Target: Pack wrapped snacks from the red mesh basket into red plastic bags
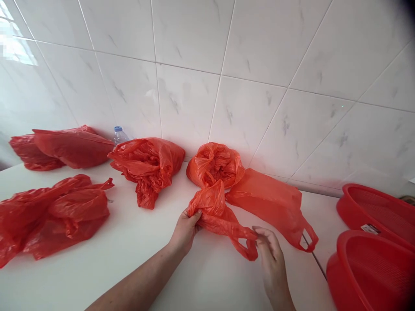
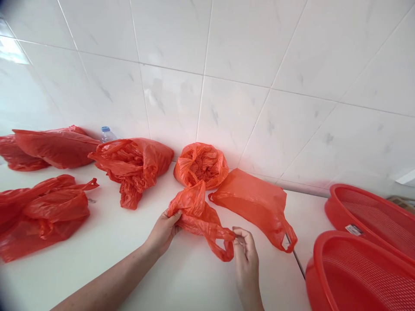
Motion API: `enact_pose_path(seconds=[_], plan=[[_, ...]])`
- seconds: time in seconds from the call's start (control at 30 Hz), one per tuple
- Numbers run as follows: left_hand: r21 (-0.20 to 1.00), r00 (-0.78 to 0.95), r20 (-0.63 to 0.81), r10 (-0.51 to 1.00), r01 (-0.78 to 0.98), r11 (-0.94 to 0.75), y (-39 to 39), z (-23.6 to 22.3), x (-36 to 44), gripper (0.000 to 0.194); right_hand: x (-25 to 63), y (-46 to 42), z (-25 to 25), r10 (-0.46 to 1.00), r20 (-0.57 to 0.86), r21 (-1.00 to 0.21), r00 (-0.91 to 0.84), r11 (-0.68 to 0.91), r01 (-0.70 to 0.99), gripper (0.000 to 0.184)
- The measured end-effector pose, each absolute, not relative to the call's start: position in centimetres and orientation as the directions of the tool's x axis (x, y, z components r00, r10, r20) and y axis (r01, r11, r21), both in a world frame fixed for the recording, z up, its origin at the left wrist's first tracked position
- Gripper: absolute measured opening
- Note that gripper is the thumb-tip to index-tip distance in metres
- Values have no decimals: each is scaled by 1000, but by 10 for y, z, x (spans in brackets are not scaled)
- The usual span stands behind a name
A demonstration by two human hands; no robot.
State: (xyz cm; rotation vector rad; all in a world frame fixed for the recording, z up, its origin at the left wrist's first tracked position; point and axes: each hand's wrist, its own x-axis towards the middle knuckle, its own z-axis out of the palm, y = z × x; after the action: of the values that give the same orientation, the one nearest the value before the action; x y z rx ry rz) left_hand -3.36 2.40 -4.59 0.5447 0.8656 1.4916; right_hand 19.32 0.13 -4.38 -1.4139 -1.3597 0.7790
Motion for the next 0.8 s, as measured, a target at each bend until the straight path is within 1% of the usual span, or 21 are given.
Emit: enact_pose_path(seconds=[0.03,0.07,0.13,0.17,0.23,0.27,0.33,0.43,0.47,0.5,0.53,0.57,0.6,0.63,0.67,0.7,0.73,0.77,0.8], plan=[[784,-111,-150,982,-619,50,22,-44,-31,35,190,-1,-43,950,259,-898,174,171,406,24],[788,-94,-142,985,-613,55,20,-43,-28,36,186,-4,-43,929,342,-843,143,236,483,28],[799,-56,-129,990,-597,70,16,-40,-22,37,178,-8,-48,894,447,-688,-27,363,628,37],[806,-40,-125,991,-586,78,15,-39,-19,36,174,-9,-52,878,461,-601,-129,416,682,38],[826,-28,-121,992,-557,84,13,-38,-16,34,168,-9,-61,853,434,-440,-289,480,759,28],[839,-39,-119,992,-537,80,12,-39,-16,34,168,-9,-65,847,412,-379,-335,494,783,24],[875,-109,-121,987,-482,54,12,-40,-22,38,170,-7,-69,838,402,-306,-369,502,809,29],[934,-333,-105,937,-356,-21,9,-37,-39,48,175,-7,-67,795,488,-242,-360,519,820,35],[956,-410,-63,910,-285,-62,7,-34,-46,50,175,-7,-65,768,523,-217,-370,539,814,35],[980,-465,30,885,-162,-118,5,-29,-52,50,174,-8,-63,737,551,-190,-391,567,801,35],[983,-471,170,865,17,-183,2,-23,-57,48,172,-9,-61,707,571,-166,-417,596,785,34],[937,-398,337,853,231,-262,0,-16,-60,44,169,-10,-60,679,586,-146,-443,626,766,33],[824,-228,490,842,436,-361,-1,-9,-61,37,165,-11,-58,652,602,-132,-462,651,747,32],[658,10,580,814,584,-475,-2,-3,-62,31,161,-13,-57,627,617,-118,-476,672,731,32],[482,254,589,767,652,-586,-1,3,-61,28,158,-14,-56,602,633,-105,-487,690,716,31],[344,447,540,713,656,-672,1,7,-59,27,156,-16,-55,578,644,-90,-500,707,701,31],[240,576,466,671,648,-723,5,10,-58,27,156,-19,-55,554,657,-75,-511,723,687,30],[169,640,391,661,657,-735,9,12,-57,25,158,-21,-56,531,661,-59,-529,741,669,29],[128,646,329,688,692,-711,14,12,-58,25,164,-24,-57,518,651,-44,-555,756,654,28]])
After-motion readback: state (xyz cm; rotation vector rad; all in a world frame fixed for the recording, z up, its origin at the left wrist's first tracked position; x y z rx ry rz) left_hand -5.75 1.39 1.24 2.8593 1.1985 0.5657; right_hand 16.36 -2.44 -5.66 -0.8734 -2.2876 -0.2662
